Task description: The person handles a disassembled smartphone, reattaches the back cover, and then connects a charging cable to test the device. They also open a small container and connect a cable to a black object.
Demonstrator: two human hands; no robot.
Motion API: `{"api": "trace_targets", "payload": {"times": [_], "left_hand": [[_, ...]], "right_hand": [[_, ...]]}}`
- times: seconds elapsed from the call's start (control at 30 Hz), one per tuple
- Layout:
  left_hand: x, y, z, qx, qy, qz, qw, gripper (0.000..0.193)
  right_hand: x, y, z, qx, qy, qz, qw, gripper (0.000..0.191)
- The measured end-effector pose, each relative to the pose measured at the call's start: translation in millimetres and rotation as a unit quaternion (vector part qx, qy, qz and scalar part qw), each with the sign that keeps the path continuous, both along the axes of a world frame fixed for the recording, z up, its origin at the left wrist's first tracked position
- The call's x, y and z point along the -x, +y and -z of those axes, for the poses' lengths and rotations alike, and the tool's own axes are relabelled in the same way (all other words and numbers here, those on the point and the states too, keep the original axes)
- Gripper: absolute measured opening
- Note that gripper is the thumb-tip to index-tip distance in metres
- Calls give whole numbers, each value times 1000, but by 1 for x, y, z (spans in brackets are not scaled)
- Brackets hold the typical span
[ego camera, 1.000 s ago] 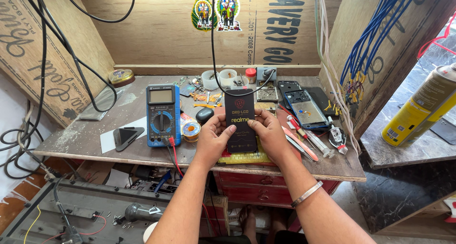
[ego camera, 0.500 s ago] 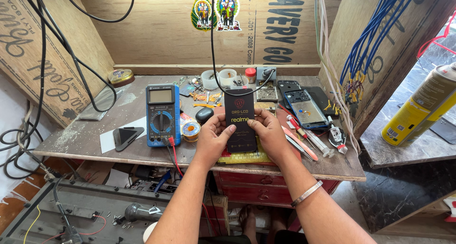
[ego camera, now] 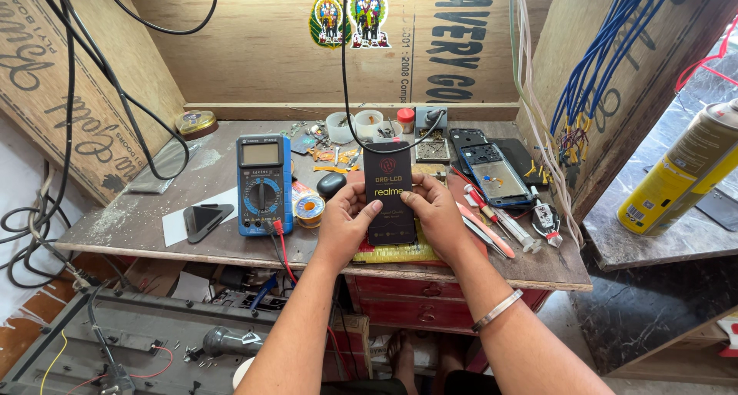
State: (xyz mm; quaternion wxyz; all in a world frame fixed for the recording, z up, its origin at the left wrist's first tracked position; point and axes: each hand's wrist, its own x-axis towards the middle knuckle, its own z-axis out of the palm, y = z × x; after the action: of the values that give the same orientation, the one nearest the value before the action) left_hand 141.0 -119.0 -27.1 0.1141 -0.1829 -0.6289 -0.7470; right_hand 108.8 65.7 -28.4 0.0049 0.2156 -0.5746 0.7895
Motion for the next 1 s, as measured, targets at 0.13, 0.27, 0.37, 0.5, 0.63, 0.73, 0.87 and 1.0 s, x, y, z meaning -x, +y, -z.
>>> {"api": "trace_targets", "payload": {"times": [0.13,0.27,0.37,0.5,0.63,0.73,0.87,1.0], "left_hand": [[0,0,1,1,0,-3,1000,29],[0,1,0,0,3,-2,1000,29],[-1,1,-1,0,3,0,1000,28],[-6,0,-2,12,-16,-14,1000,27],[-7,1,-3,16,-12,-15,1000,27],[-8,1,-4,10,-10,-11,1000,27],[-10,2,-4,12,-19,-13,1000,29],[-11,2,-3,10,-10,-10,1000,30]], "right_hand": [[0,0,0,2,5,-2,1000,32],[-1,0,0,3,-1,-2,1000,32],[-1,0,0,-2,-5,2,1000,32],[-3,-1,2,-2,-5,3,1000,33],[-4,-1,2,-4,-10,8,1000,33],[-4,0,2,-1,-8,6,1000,34],[-5,1,3,0,-7,6,1000,34],[-5,1,4,0,-5,6,1000,34]]}}
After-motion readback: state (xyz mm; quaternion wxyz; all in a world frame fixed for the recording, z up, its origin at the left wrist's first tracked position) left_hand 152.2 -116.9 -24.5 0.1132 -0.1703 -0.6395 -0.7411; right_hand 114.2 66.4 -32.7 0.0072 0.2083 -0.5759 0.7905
